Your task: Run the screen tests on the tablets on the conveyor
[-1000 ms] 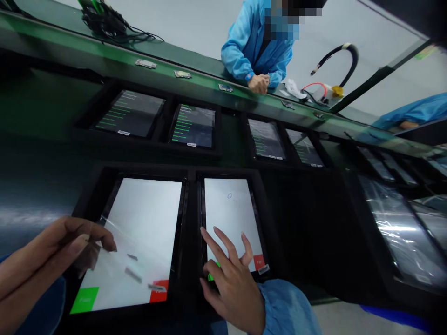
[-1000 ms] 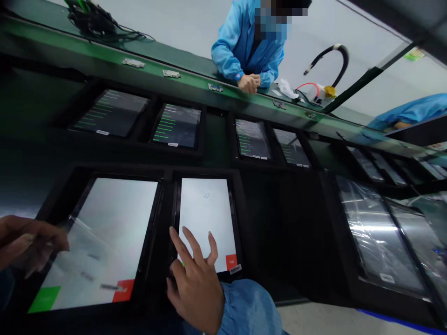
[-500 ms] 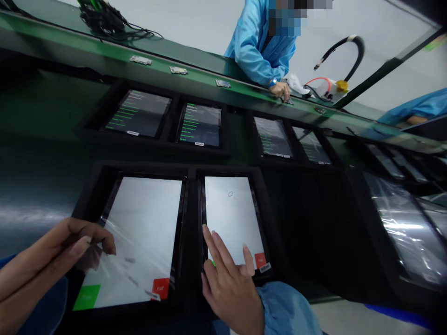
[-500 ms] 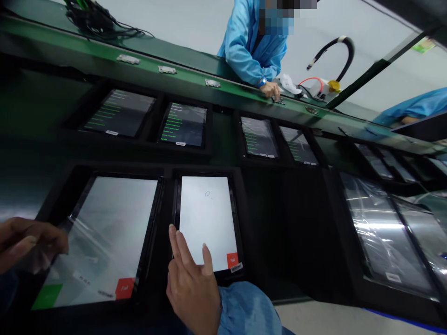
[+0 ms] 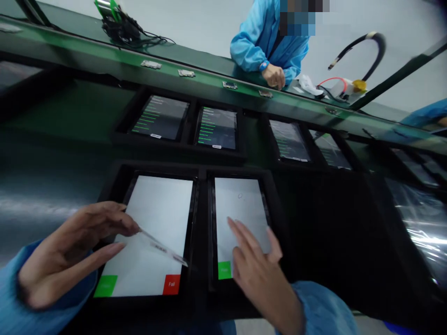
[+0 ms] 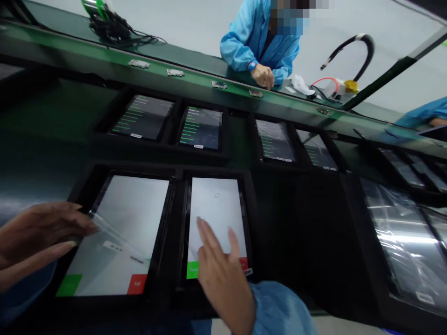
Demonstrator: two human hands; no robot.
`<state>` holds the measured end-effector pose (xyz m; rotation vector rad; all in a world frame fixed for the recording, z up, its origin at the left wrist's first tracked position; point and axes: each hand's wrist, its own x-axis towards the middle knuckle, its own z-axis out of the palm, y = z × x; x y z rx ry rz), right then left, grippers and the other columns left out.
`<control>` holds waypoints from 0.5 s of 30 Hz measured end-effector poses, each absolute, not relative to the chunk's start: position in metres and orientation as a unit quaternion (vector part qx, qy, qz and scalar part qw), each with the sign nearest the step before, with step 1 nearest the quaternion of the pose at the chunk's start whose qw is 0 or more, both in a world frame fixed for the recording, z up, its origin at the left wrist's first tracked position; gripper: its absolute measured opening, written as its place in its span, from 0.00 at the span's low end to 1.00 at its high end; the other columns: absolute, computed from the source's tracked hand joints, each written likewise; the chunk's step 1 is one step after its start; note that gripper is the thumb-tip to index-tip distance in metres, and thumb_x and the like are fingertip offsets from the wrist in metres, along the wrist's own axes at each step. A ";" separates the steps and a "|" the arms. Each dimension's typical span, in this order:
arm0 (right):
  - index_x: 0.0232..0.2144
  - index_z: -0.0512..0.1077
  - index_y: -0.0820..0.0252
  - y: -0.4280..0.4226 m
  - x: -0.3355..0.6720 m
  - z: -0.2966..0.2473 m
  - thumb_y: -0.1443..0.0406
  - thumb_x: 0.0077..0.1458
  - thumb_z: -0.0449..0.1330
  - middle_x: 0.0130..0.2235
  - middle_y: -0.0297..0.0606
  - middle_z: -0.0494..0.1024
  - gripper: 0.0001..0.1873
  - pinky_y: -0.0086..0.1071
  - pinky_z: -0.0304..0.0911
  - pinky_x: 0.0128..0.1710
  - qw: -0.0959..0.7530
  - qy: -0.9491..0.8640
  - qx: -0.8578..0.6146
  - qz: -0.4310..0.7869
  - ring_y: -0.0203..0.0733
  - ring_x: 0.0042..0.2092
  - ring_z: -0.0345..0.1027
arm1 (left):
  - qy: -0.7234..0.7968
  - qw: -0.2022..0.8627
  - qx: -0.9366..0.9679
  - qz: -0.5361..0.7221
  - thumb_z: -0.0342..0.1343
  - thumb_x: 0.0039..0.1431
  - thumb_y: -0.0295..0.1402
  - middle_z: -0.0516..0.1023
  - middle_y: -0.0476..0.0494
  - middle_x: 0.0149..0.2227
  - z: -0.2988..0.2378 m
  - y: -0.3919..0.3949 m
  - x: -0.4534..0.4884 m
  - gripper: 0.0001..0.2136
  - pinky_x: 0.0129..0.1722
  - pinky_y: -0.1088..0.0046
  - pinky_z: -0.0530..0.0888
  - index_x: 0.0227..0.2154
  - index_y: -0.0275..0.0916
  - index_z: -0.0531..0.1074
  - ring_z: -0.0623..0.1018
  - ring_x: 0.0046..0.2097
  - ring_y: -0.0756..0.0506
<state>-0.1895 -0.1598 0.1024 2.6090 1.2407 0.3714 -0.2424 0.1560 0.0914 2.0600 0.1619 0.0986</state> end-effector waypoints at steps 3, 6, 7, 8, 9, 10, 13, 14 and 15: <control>0.24 0.67 0.60 -0.187 -0.163 0.117 0.72 0.60 0.42 0.62 0.45 0.61 0.18 0.58 0.33 0.64 0.162 0.406 0.887 0.144 0.42 0.64 0.48 | 0.116 0.554 0.823 0.039 0.52 0.56 0.38 0.76 0.58 0.36 0.093 0.152 -0.230 0.14 0.43 0.72 0.77 0.46 0.60 0.68 0.77 0.39 0.47; 0.27 0.70 0.61 -0.205 -0.130 0.134 0.72 0.61 0.45 0.56 0.48 0.68 0.16 0.57 0.46 0.61 0.224 0.412 0.868 0.162 0.47 0.61 0.55 | 0.091 0.535 0.839 0.049 0.56 0.56 0.35 0.76 0.57 0.32 0.095 0.157 -0.214 0.03 0.38 0.73 0.75 0.33 0.51 0.74 0.76 0.35 0.48; 0.28 0.70 0.62 -0.208 -0.119 0.140 0.72 0.60 0.47 0.54 0.50 0.70 0.14 0.57 0.49 0.59 0.236 0.416 0.863 0.165 0.49 0.59 0.57 | 0.085 0.537 0.837 0.055 0.57 0.56 0.35 0.76 0.56 0.30 0.097 0.159 -0.208 0.03 0.36 0.73 0.74 0.29 0.48 0.74 0.76 0.33 0.48; 0.28 0.71 0.63 -0.211 -0.107 0.146 0.73 0.60 0.48 0.52 0.51 0.71 0.13 0.56 0.52 0.56 0.247 0.422 0.856 0.169 0.51 0.57 0.60 | 0.089 0.548 0.829 0.060 0.57 0.56 0.35 0.75 0.55 0.29 0.099 0.161 -0.202 0.03 0.35 0.73 0.74 0.28 0.46 0.74 0.76 0.32 0.48; 0.28 0.71 0.63 -0.212 -0.096 0.151 0.73 0.59 0.49 0.49 0.52 0.73 0.12 0.54 0.55 0.54 0.261 0.427 0.848 0.178 0.53 0.54 0.63 | 0.101 0.569 0.814 0.064 0.57 0.56 0.34 0.75 0.54 0.28 0.102 0.163 -0.196 0.03 0.35 0.73 0.74 0.28 0.44 0.73 0.76 0.31 0.48; 0.28 0.71 0.63 -0.214 -0.084 0.155 0.73 0.59 0.49 0.46 0.51 0.74 0.12 0.52 0.57 0.51 0.273 0.430 0.840 0.188 0.52 0.50 0.66 | 0.119 0.592 0.794 0.067 0.57 0.56 0.33 0.75 0.53 0.27 0.105 0.165 -0.190 0.03 0.35 0.73 0.74 0.28 0.42 0.73 0.76 0.31 0.48; 0.28 0.70 0.62 -0.215 -0.053 0.165 0.73 0.59 0.48 0.33 0.44 0.72 0.13 0.43 0.61 0.42 0.323 0.399 0.836 0.193 0.45 0.36 0.67 | 0.176 0.625 0.757 0.073 0.58 0.55 0.31 0.75 0.53 0.24 0.110 0.174 -0.174 0.03 0.33 0.76 0.74 0.29 0.39 0.70 0.77 0.29 0.49; 0.28 0.69 0.62 -0.214 -0.043 0.167 0.73 0.59 0.47 0.29 0.41 0.70 0.13 0.40 0.60 0.40 0.338 0.384 0.839 0.186 0.43 0.33 0.66 | 0.187 0.625 0.755 0.071 0.59 0.55 0.31 0.75 0.54 0.23 0.111 0.178 -0.168 0.03 0.30 0.77 0.74 0.30 0.39 0.70 0.76 0.27 0.50; 0.27 0.68 0.62 -0.213 -0.034 0.170 0.73 0.60 0.47 0.27 0.39 0.68 0.13 0.38 0.59 0.37 0.350 0.369 0.843 0.176 0.42 0.32 0.65 | 0.192 0.622 0.756 0.070 0.60 0.55 0.31 0.74 0.55 0.21 0.111 0.184 -0.163 0.04 0.28 0.78 0.73 0.30 0.38 0.70 0.75 0.25 0.50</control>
